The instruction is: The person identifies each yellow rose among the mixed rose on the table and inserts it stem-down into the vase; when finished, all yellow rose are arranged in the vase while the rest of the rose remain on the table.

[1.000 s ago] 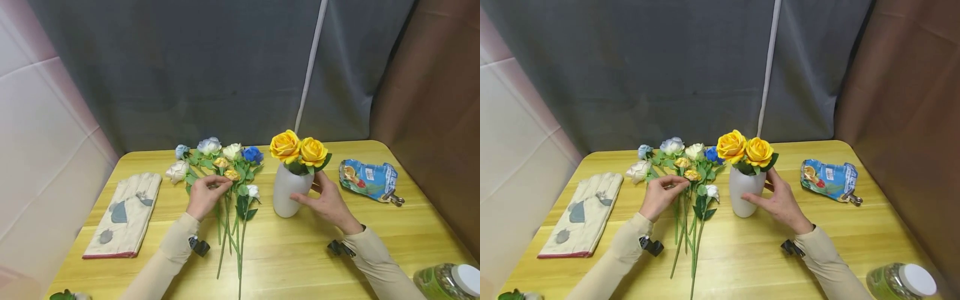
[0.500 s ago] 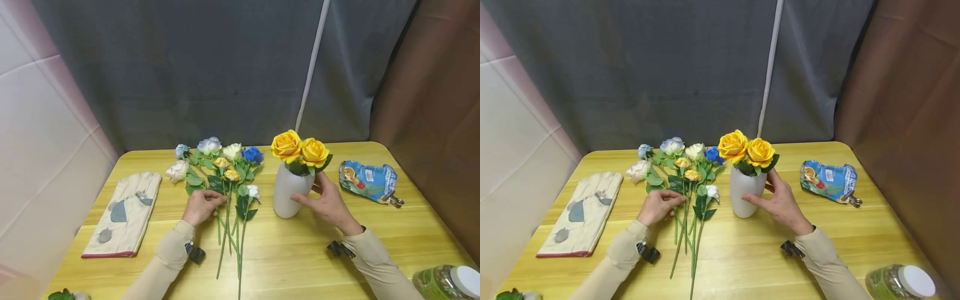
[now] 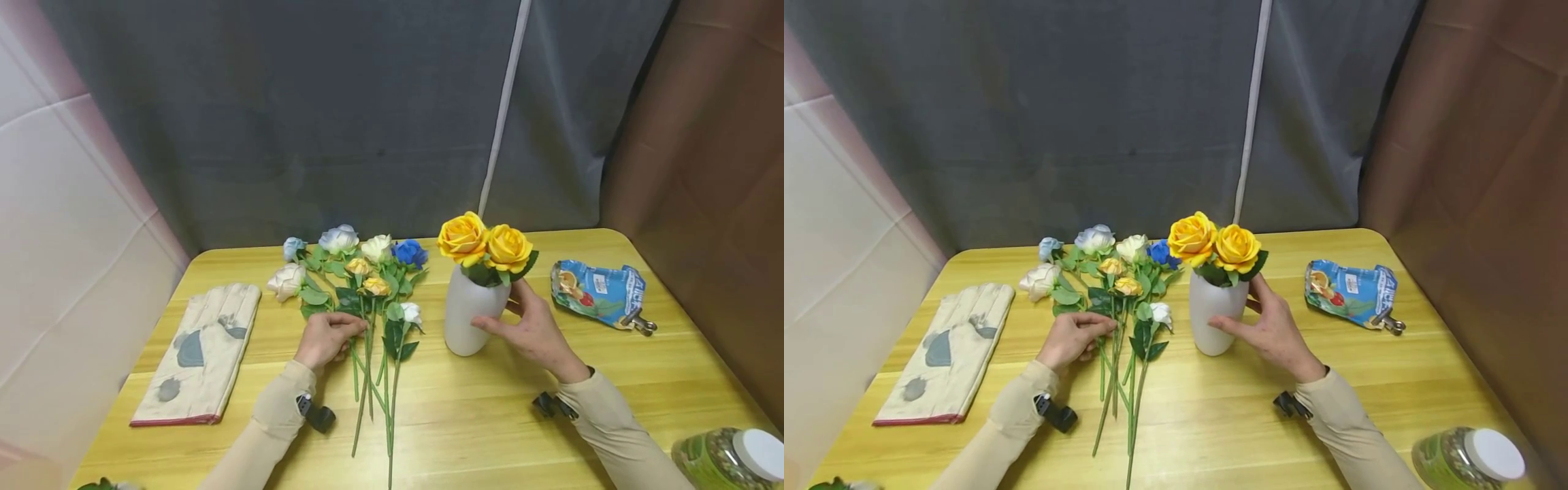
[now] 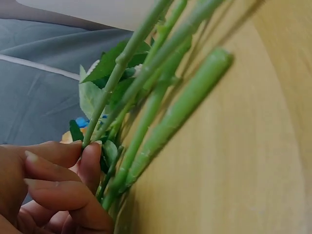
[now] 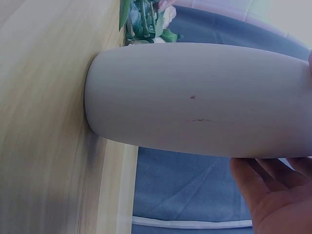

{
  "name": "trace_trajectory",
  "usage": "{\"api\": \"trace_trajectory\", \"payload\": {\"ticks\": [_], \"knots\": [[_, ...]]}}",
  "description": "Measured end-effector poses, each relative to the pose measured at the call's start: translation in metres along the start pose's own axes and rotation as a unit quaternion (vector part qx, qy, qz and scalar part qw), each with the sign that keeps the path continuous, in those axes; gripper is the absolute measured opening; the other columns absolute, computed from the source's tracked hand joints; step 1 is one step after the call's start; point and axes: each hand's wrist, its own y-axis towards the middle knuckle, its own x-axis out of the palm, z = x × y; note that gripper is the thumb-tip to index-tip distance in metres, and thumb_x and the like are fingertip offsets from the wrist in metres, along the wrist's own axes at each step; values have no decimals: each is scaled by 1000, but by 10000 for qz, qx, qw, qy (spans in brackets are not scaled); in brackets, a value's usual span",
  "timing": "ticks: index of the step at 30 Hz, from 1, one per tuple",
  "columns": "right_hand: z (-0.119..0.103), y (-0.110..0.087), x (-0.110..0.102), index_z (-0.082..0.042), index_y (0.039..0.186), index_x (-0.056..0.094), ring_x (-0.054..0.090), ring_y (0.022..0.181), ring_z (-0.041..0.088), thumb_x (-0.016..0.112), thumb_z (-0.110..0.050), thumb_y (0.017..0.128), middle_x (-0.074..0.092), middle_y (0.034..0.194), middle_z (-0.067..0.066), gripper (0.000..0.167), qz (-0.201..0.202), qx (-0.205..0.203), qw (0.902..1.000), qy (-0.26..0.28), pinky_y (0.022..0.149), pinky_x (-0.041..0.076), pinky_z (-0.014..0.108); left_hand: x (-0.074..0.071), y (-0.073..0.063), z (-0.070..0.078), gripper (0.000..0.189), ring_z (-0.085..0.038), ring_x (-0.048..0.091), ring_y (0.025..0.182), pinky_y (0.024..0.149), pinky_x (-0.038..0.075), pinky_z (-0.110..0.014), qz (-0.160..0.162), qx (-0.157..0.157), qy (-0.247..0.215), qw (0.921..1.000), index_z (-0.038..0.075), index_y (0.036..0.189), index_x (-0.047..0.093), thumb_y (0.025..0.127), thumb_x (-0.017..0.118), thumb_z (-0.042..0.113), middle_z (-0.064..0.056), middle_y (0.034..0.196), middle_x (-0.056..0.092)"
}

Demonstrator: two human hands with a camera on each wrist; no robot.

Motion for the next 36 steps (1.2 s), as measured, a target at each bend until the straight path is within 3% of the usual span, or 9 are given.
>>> {"api": "trace_trajectory", "payload": {"ticks": [9, 16, 21, 23, 28, 31, 36], "knots": [[0, 0, 0, -11, 156, 36, 54, 134, 35, 80, -15, 90, 50, 151, 14, 79, -6, -6, 10000, 29, 108, 47, 55, -5, -4, 7, 20, -6, 45, 45, 43, 39, -21, -1, 195, 120, 9997, -1, 106, 77, 92, 77, 13, -10, 86, 77], [1, 0, 0, -12, 156, 36, 54, 134, 35, 80, -15, 90, 50, 151, 14, 79, -9, -26, 10000, 24, 108, 48, 53, -11, -9, 18, 20, -6, 53, 55, 50, 46, -22, 172, 365, 286, 9988, 2, 107, 77, 93, 77, 16, -9, 97, 78], [1, -1, 0, -12, 156, 36, 54, 134, 35, 80, -15, 91, 50, 152, 13, 79, -12, 16, 10000, 21, 109, 47, 54, -8, -14, 34, 25, -8, 63, 67, 55, 48, -22, 431, 741, 26, 9963, 2, 108, 77, 91, 80, 20, -6, 93, 79], [1, -1, 0, -13, 156, 35, 53, 135, 35, 80, -16, 91, 49, 152, 14, 79, -15, 32, 10000, 24, 109, 47, 55, -5, -16, 42, 25, -7, 58, 58, 49, 44, -22, 486, 888, -259, 9945, 1, 109, 77, 91, 79, 20, -4, 88, 78], [1, -1, 1, -12, 157, 35, 53, 135, 36, 80, -16, 91, 49, 152, 14, 79, -23, 17, 10000, 33, 109, 47, 55, 5, -22, 68, 26, -5, 36, 42, 41, 31, -21, 577, 1281, -1005, 9850, 0, 108, 75, 93, 78, 20, 4, 75, 74], [1, 0, 1, -13, 157, 35, 54, 134, 35, 80, -15, 91, 50, 152, 14, 79, -20, -1, 10000, 33, 108, 47, 55, 13, -27, 84, 24, -4, 35, 41, 41, 29, -20, 644, 1532, -1377, 9764, 0, 107, 74, 93, 78, 19, 8, 69, 71], [0, 0, 1, -13, 157, 35, 53, 134, 35, 80, -16, 91, 49, 152, 14, 80, -18, 13, 10000, 15, 109, 47, 54, 24, -32, 105, 19, -4, 35, 42, 41, 28, -19, 744, 1988, -1914, 9583, 1, 102, 74, 92, 78, 17, 6, 74, 74]]}}
